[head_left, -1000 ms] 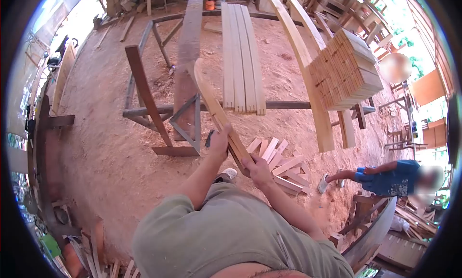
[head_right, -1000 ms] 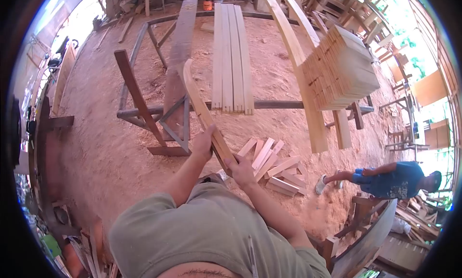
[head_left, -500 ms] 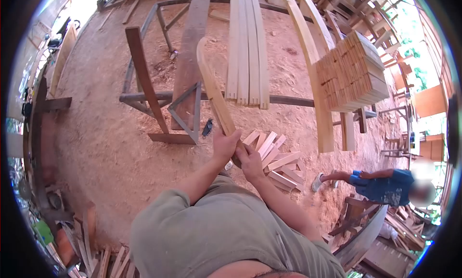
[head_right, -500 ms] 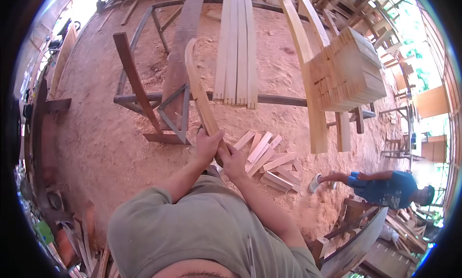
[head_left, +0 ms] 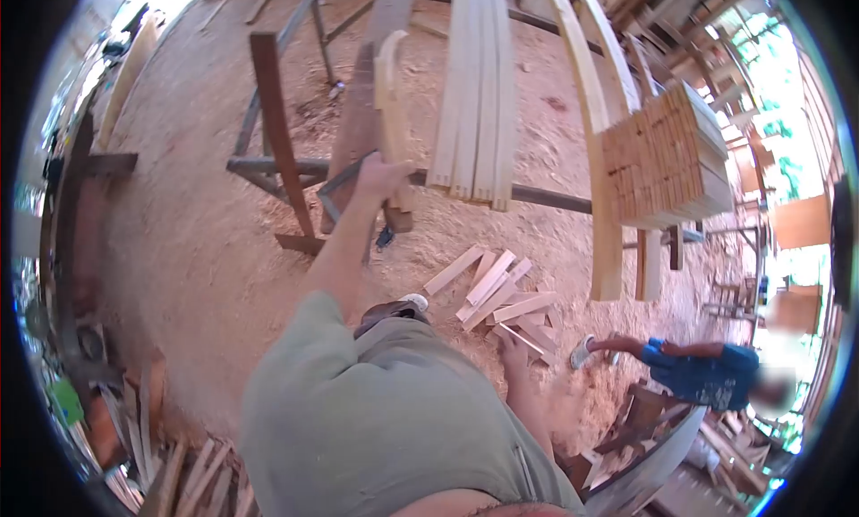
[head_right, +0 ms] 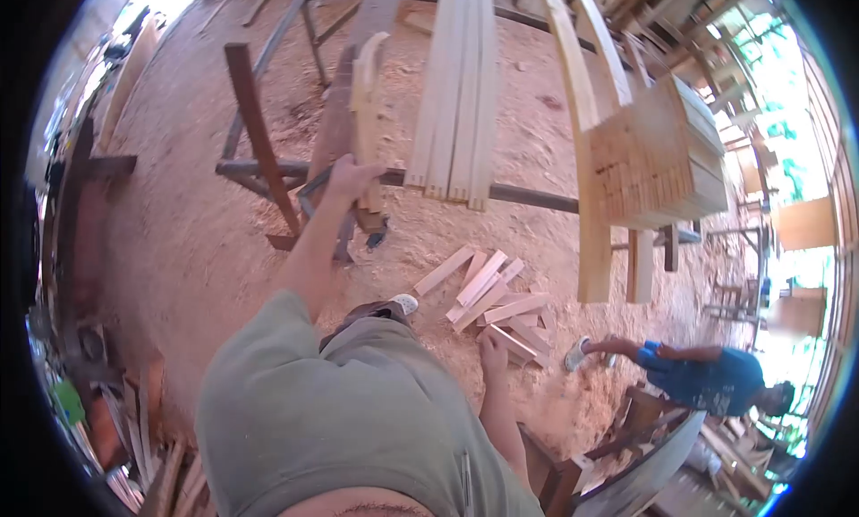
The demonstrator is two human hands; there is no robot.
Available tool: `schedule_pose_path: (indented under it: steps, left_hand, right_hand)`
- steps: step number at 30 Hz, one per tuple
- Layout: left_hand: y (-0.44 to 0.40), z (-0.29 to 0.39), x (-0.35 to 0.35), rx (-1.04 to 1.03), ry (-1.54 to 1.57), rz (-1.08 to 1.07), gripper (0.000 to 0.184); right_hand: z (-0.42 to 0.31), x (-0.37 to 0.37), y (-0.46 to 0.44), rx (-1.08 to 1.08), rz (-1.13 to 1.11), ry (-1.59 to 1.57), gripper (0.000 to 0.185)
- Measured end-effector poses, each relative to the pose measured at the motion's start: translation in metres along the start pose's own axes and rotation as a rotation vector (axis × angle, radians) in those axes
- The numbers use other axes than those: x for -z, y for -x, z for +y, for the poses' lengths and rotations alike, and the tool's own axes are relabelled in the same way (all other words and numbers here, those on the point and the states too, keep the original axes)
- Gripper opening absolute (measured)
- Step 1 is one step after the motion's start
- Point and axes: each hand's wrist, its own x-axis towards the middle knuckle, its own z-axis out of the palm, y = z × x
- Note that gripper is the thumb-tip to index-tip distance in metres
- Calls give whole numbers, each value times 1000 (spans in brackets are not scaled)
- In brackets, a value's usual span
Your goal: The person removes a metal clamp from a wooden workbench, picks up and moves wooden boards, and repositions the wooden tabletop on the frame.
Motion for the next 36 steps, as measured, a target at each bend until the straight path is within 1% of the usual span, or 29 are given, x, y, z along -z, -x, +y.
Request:
schedule_pose_path:
  steps: [1,2,3,4,5,6,7,9,10,12,13,14,16,18,19,21,23,25,27,28,29,30,32,35,36]
  left_hand:
    - [-6,-1,10,13,-177,18,27]
    - [-8,-2,18,38,-206,-25,32]
    - [-12,-1,25,60,-232,-62,37]
    - [-16,-2,32,60,-234,-81,37]
    - [-15,-7,39,39,-268,-52,36]
    - [-13,-11,43,19,-303,-20,36]
    - [-9,-11,46,26,-306,-33,36]
    - [-3,-8,48,-23,-199,-11,33]
    - [-9,-17,49,-17,-210,-38,33]
    - [-26,-36,52,-23,-169,19,33]
    - [-29,-31,50,-7,-91,-6,34]
    - [-38,-26,50,-3,-101,-29,34]
    - [-69,-21,57,-10,-231,47,36]
    - [-110,-8,72,71,-224,-97,37]
    - [-128,-6,76,95,-187,-119,37]
    - [-144,9,78,114,-162,-160,36]
    - [-151,32,71,144,-421,-109,30]
    - [-161,29,66,74,-598,-105,29]
    - [-172,18,48,-43,-678,-155,29]
    - [-180,13,39,-89,-708,-174,28]
    - [-189,10,29,-130,-733,-193,28]
    - [-197,8,19,-164,-755,-202,27]
    - [-210,4,-4,-214,-815,-197,27]
    - [-214,0,-35,-278,-903,-168,26]
    - [-210,0,-40,-301,-919,-150,26]
  right_hand:
    - [-6,12,48,-248,75,-81,22]
    - [85,34,56,-360,47,38,27]
    - [109,47,87,-484,110,46,25]
    - [117,56,120,-577,193,16,23]
    - [129,64,152,-664,271,-8,21]
    - [133,69,176,-705,353,-45,20]
    - [129,71,197,-728,434,-80,18]
    - [114,70,229,-733,588,-135,16]
    - [105,69,239,-725,651,-147,15]
    - [86,62,250,-689,760,-170,13]
    - [79,58,253,-668,797,-186,13]
    - [73,53,254,-645,836,-201,13]
    - [74,49,250,-580,922,-243,18]
    - [64,51,250,-457,853,-200,21]
    - [62,53,250,-475,859,-201,21]
    - [62,51,244,-322,844,-175,24]
    - [55,44,242,-344,847,-224,24]
    - [80,39,245,-332,738,-206,30]
    - [67,27,252,-407,646,28,32]
    - [69,23,257,-432,619,68,34]
    - [86,19,264,-416,620,215,35]
    - [114,10,271,-387,657,217,36]
    - [55,-1,281,-454,725,157,37]
    - [64,-18,301,-554,838,25,41]
    - [71,-22,309,-580,797,-26,42]
